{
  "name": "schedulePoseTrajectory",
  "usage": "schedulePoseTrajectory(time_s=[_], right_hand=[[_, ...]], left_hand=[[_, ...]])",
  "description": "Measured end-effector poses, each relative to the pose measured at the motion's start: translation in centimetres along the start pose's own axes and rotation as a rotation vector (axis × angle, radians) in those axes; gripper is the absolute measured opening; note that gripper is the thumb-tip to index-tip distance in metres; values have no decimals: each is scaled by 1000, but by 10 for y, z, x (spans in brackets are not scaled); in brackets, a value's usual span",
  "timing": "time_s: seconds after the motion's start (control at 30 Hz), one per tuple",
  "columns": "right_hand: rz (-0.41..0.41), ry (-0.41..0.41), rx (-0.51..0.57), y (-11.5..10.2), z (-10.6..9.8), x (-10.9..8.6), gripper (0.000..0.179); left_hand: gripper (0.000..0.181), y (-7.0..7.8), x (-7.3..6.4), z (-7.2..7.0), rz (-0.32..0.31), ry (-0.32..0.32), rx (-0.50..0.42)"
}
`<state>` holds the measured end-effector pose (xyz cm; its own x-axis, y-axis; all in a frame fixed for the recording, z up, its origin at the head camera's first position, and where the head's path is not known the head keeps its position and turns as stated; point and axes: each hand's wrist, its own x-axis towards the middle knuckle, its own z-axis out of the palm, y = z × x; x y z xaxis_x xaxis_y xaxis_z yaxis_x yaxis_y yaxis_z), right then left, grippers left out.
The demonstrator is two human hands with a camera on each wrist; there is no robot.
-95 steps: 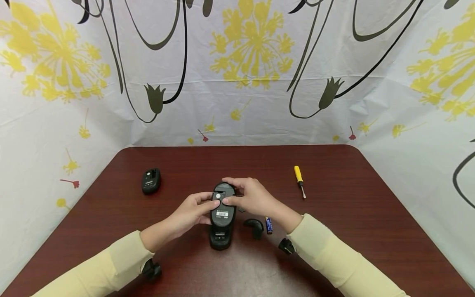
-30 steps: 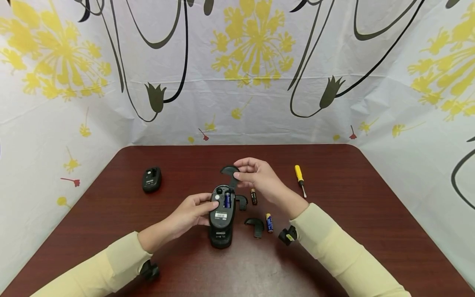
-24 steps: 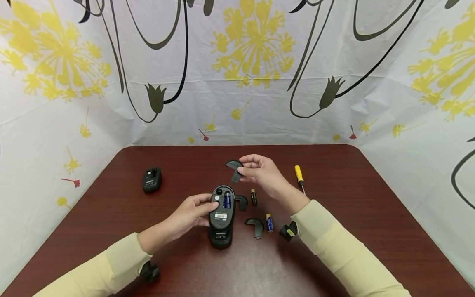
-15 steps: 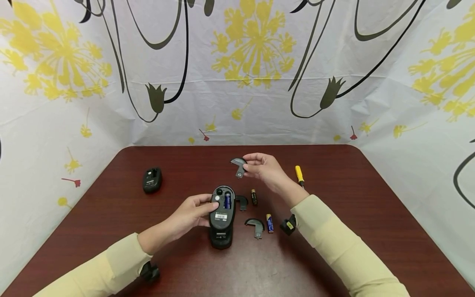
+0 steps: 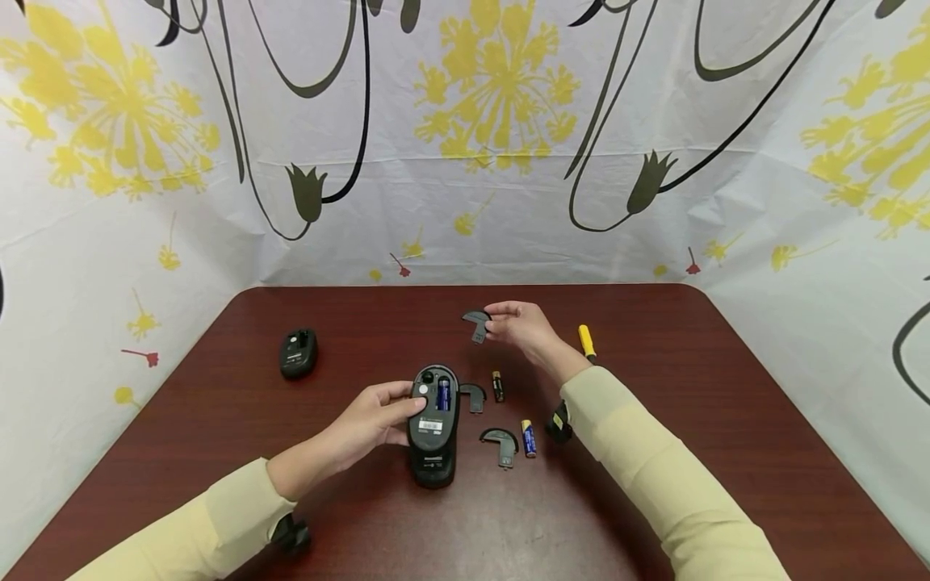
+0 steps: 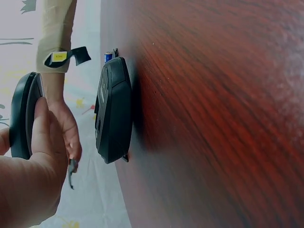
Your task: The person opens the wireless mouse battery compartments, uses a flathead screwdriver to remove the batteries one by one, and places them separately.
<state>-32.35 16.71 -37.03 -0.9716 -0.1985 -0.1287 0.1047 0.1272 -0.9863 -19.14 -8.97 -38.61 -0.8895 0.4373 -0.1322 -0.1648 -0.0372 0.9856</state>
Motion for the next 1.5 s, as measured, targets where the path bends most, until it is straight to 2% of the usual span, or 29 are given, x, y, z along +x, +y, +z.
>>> schedulePoseTrajectory(time_s=[0.17,0.47,0.67,1.0,1.5], right_hand=[[37,-21,-73,5,-2,8,39],[48,-43,-206,15,-6,17,39],[33,-71,-246,25,-7,24,38],[26,-139,-267,36,4,29,35],[-16,-102,-429,38,5,28,29]], left_hand=[[44,1,0,0,-4,4,7],[44,0,1,-1,-1,2,3],[45,1,0,-1,-9,0,15],[45,-1,0,-1,-11,-9,7],[45,-1,-1,-1,-13,1,15]])
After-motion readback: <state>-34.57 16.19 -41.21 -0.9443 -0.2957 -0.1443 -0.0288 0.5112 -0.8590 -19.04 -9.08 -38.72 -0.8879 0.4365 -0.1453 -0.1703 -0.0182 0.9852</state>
